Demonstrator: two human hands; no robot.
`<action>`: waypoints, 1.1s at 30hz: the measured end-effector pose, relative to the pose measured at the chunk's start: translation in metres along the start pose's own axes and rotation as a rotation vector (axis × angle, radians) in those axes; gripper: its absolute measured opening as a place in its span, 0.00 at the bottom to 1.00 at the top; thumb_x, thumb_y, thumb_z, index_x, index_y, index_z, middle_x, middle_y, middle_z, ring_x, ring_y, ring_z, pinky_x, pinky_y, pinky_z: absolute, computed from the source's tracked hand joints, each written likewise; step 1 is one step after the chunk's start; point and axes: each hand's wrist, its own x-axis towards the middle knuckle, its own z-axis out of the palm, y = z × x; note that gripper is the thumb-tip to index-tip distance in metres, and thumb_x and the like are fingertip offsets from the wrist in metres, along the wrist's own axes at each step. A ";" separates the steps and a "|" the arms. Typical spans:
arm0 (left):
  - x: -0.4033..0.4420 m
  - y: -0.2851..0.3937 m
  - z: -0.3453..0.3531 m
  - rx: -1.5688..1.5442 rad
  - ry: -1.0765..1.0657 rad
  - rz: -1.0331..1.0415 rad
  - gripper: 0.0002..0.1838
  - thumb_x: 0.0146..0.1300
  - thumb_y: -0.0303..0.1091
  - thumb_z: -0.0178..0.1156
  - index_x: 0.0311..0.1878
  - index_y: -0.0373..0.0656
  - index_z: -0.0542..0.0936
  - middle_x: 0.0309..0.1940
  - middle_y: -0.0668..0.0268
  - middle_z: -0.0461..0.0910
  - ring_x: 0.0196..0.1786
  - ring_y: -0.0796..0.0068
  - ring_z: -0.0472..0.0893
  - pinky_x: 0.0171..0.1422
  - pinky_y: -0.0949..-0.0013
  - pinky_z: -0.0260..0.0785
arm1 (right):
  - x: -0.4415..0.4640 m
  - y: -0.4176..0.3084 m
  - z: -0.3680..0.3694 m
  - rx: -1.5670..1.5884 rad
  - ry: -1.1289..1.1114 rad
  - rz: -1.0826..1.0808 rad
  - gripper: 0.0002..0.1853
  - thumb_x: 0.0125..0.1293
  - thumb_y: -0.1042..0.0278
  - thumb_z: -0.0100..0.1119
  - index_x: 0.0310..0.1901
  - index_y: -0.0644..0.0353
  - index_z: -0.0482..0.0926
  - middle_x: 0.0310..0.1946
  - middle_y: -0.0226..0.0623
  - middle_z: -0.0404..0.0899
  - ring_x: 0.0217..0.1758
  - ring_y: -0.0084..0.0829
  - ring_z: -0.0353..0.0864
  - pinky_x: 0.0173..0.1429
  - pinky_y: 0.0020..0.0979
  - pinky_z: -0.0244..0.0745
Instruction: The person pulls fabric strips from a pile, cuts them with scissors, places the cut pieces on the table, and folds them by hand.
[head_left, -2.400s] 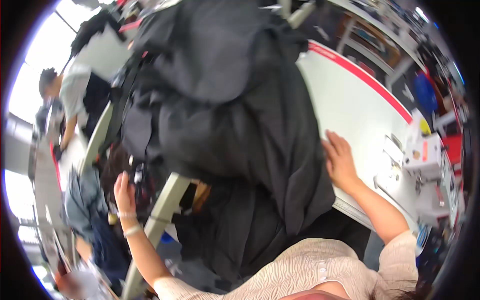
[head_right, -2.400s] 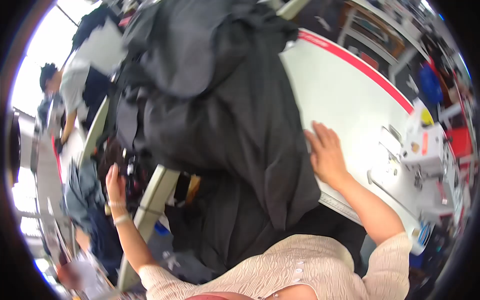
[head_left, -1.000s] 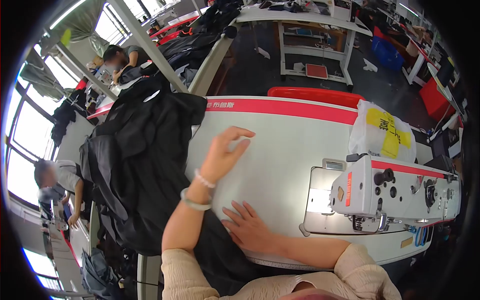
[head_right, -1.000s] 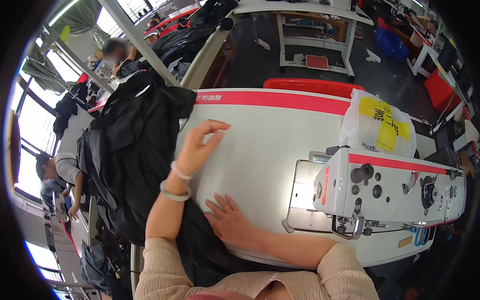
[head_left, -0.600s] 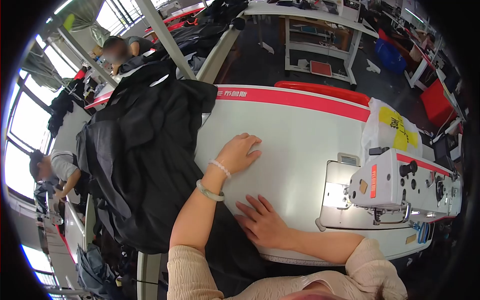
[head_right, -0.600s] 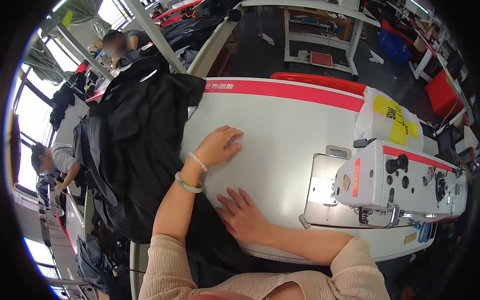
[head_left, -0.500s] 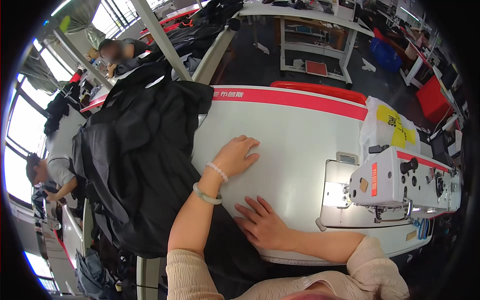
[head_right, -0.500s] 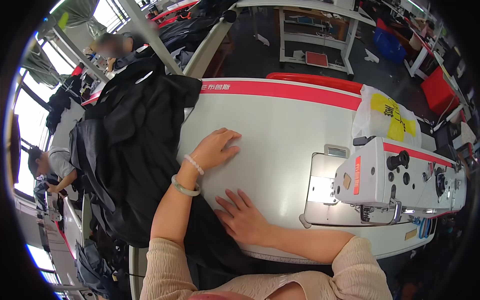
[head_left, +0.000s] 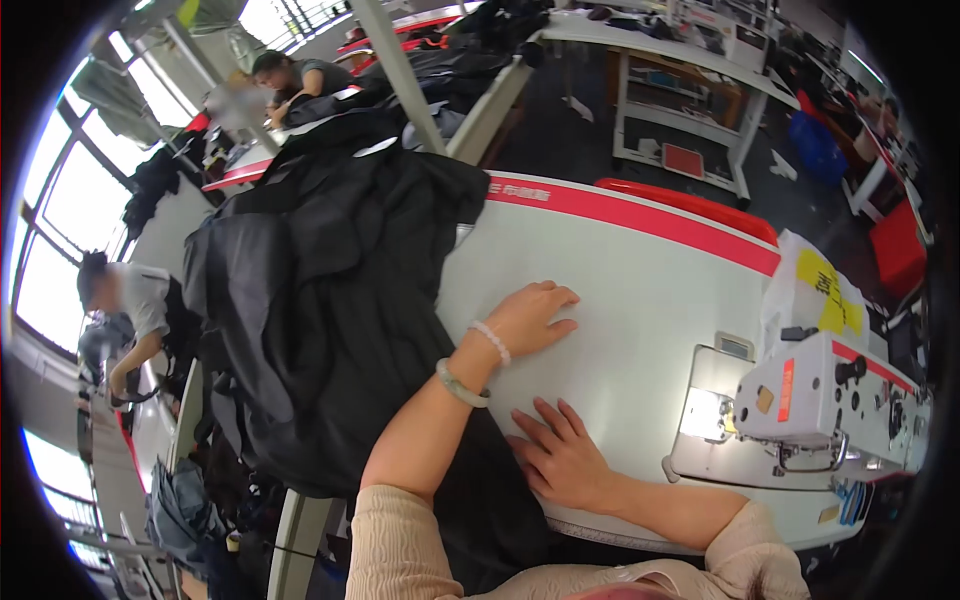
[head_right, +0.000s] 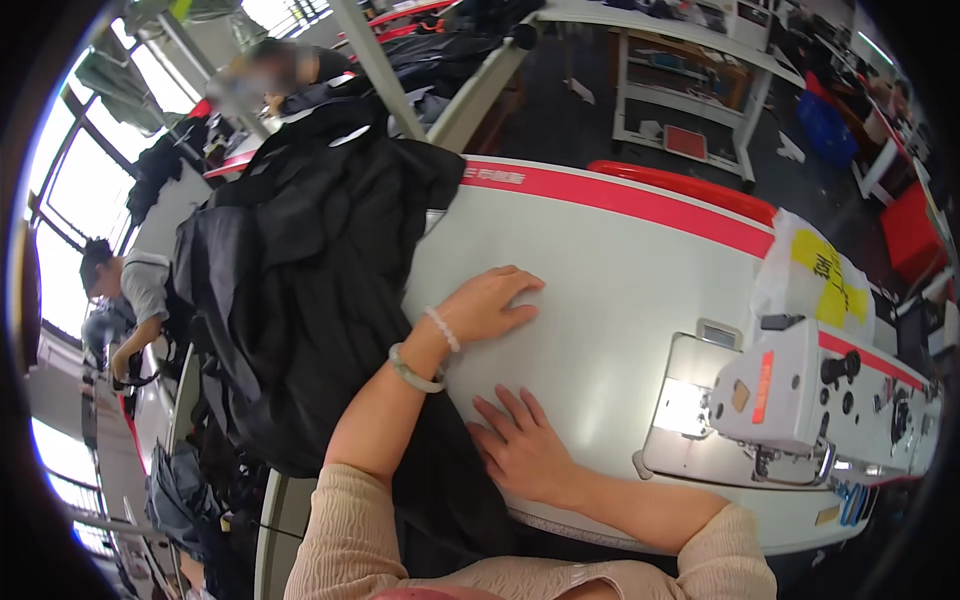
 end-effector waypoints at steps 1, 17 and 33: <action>0.001 0.002 -0.002 -0.005 -0.015 -0.005 0.18 0.59 0.35 0.60 0.50 0.37 0.76 0.42 0.55 0.77 0.42 0.58 0.78 0.48 0.64 0.70 | 0.000 0.000 0.000 -0.005 0.000 0.006 0.22 0.50 0.64 0.62 0.50 0.55 0.78 0.61 0.41 0.66 0.67 0.48 0.58 0.70 0.52 0.51; 0.002 -0.002 0.002 0.011 -0.029 -0.025 0.18 0.60 0.36 0.59 0.51 0.37 0.76 0.44 0.54 0.77 0.48 0.57 0.76 0.51 0.63 0.70 | 0.001 0.000 -0.002 0.036 -0.017 0.016 0.22 0.50 0.65 0.61 0.50 0.56 0.77 0.62 0.41 0.65 0.68 0.49 0.57 0.71 0.53 0.48; 0.003 -0.007 0.004 -0.008 -0.015 0.003 0.18 0.59 0.36 0.60 0.50 0.37 0.76 0.43 0.55 0.77 0.48 0.57 0.76 0.51 0.63 0.70 | 0.002 -0.001 -0.004 0.060 -0.018 0.020 0.22 0.49 0.67 0.61 0.50 0.56 0.77 0.63 0.41 0.65 0.69 0.49 0.56 0.71 0.53 0.47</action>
